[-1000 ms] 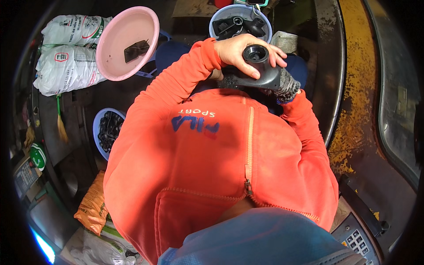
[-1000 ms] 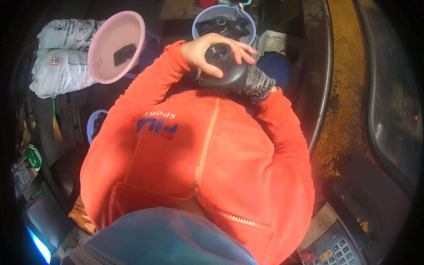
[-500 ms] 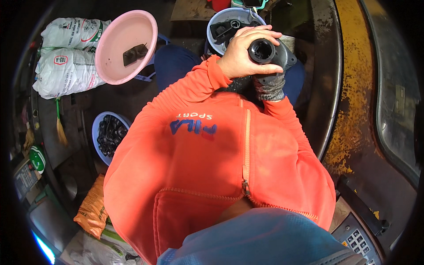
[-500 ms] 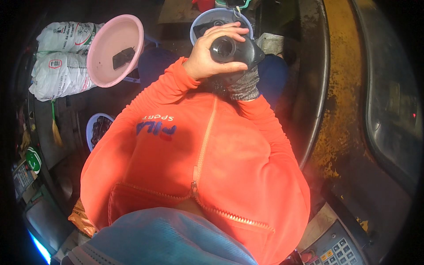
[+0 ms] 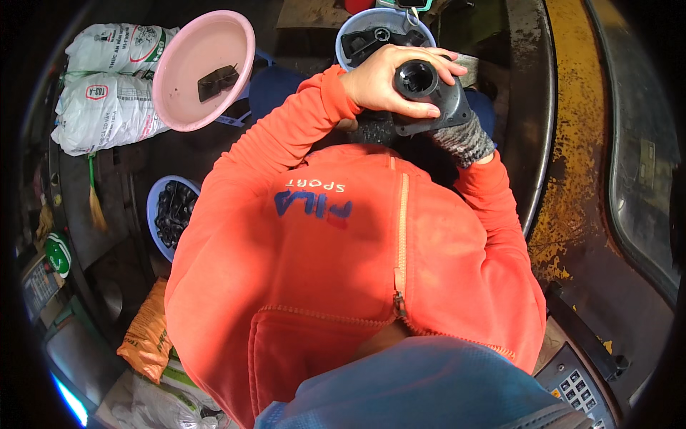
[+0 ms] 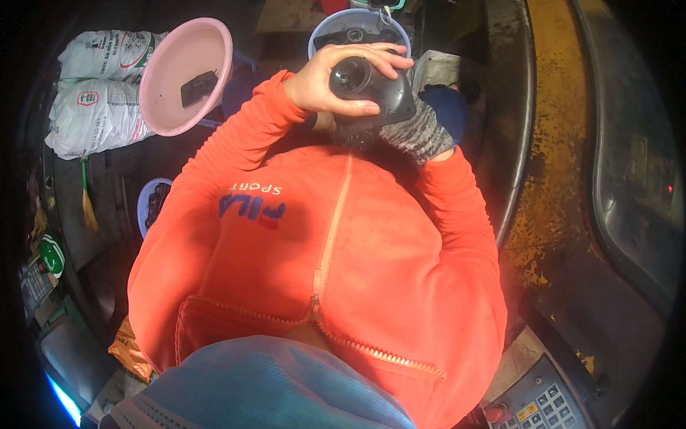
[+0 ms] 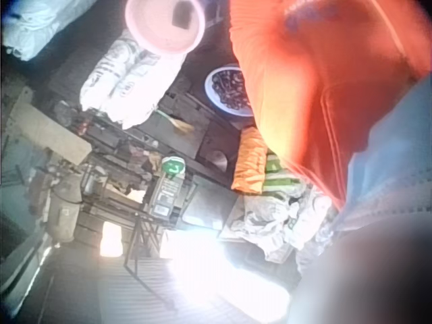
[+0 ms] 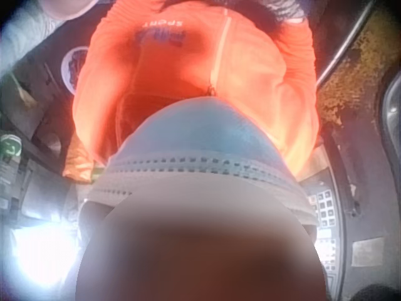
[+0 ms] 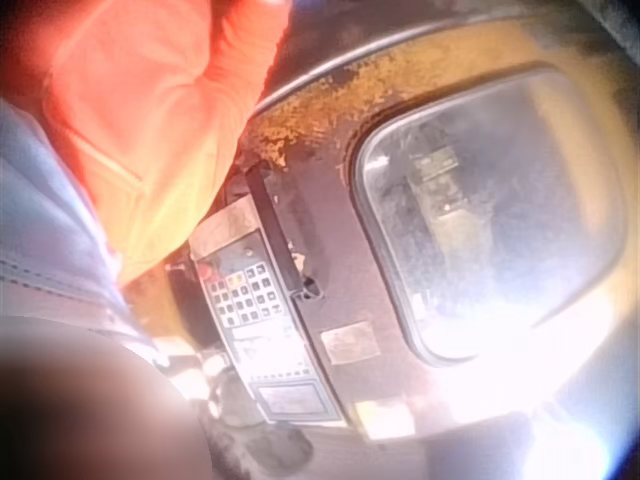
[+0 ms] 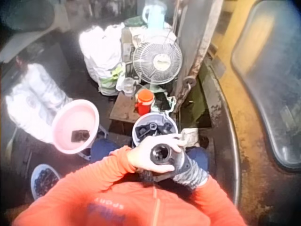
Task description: The person sits on the floor and scrubs small black plastic parts with a wire brush, rinsing them in a pink basin and placing them into a blue basin. The person handles the parts one at a time, turning them over to clean different sides.
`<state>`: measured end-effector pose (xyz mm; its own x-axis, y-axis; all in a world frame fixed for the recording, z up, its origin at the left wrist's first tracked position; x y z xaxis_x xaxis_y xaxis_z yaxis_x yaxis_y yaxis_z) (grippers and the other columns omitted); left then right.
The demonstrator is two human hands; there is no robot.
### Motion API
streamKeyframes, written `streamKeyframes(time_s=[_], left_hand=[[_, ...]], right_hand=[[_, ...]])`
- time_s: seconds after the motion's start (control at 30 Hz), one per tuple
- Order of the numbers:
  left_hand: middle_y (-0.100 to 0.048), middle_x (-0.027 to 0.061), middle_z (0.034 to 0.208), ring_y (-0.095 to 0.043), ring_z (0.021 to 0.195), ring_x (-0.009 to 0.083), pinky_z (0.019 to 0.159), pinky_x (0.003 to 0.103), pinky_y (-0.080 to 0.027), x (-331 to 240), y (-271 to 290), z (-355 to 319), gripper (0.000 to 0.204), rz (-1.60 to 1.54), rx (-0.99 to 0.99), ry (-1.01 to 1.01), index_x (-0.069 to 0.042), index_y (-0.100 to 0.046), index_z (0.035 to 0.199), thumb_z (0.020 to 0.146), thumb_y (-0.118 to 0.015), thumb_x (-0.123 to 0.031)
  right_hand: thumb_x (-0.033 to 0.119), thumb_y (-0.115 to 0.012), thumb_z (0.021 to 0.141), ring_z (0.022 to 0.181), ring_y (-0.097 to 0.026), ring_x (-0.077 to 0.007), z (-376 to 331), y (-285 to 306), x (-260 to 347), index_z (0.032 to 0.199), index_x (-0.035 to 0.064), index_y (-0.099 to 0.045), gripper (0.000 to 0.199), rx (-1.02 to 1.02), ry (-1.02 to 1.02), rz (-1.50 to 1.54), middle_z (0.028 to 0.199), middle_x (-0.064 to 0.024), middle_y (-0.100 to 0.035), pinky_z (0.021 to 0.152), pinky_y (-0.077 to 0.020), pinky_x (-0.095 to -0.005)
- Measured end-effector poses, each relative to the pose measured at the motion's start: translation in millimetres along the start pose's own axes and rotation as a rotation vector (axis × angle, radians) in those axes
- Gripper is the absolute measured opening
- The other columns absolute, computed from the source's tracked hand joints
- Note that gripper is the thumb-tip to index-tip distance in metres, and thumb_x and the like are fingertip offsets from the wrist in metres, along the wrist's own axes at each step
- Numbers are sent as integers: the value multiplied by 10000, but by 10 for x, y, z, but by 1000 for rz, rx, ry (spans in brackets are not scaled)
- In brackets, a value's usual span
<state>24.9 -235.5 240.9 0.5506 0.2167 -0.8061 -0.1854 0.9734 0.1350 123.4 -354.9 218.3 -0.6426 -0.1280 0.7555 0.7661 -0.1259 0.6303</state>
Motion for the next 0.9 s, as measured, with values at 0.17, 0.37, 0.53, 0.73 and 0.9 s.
streamKeyframes(time_s=[0.17, 0.37, 0.53, 0.73, 0.9], left_hand=[[-624, 130, 1201, -497, 1237, 288, 1035, 397, -390, 84, 2, -1, 388, -64, 80, 15, -25, -652, 1036, 683, -792, -102], [-614, 139, 1215, -473, 1256, 284, 1064, 416, -351, 145, -2, 0, 391, -290, 288, 101, -20, -650, 1062, 700, -785, -83], [-601, 156, 1233, -435, 1289, 301, 1107, 454, -269, 211, -55, 25, 414, -496, 554, 66, -13, -638, 1072, 699, -783, -119], [-361, 77, 1480, -227, 1412, 284, 1122, 478, -152, 140, 321, 102, 700, 144, 218, 107, -117, -503, 1314, 706, -789, -314], [-566, 47, 1303, -448, 1287, 229, 1099, 455, -198, 78, -32, -38, 477, 342, -200, 169, -112, -635, 1057, 648, -831, -262]], right_hand=[[256, -711, 746, 1190, -500, -249, -112, -118, -273, 1287, 89, -455, 622, -55, 90, -16, 1223, -76, -530, 990, -390, -384], [259, -615, 852, 1317, -359, -199, -462, -427, -823, 1405, 128, -319, 640, 0, -121, 362, 1376, -60, -403, 1085, -288, -346], [220, -636, 838, 1281, -380, -204, -454, -584, -714, 1309, 68, -418, 541, -234, -153, 590, 1309, -87, -474, 1043, -325, -335], [200, -683, 806, 1127, -535, -209, -57, -148, -100, 1221, 40, -523, 473, -233, -78, 187, 1175, -77, -574, 909, -460, -344], [156, -639, 838, 1140, -521, -204, 102, -83, 78, 1278, 34, -421, 506, -337, 114, -258, 1247, -83, -510, 932, -431, -322]])
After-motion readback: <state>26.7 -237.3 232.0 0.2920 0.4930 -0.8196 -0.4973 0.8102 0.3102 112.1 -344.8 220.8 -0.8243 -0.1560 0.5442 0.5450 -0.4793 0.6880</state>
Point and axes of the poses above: each hand's wrist, its own z-axis towards the middle knuckle, its own y-axis out of the back of the hand, x = y × z, the point moved 2 cm from there along z, towards the middle knuckle
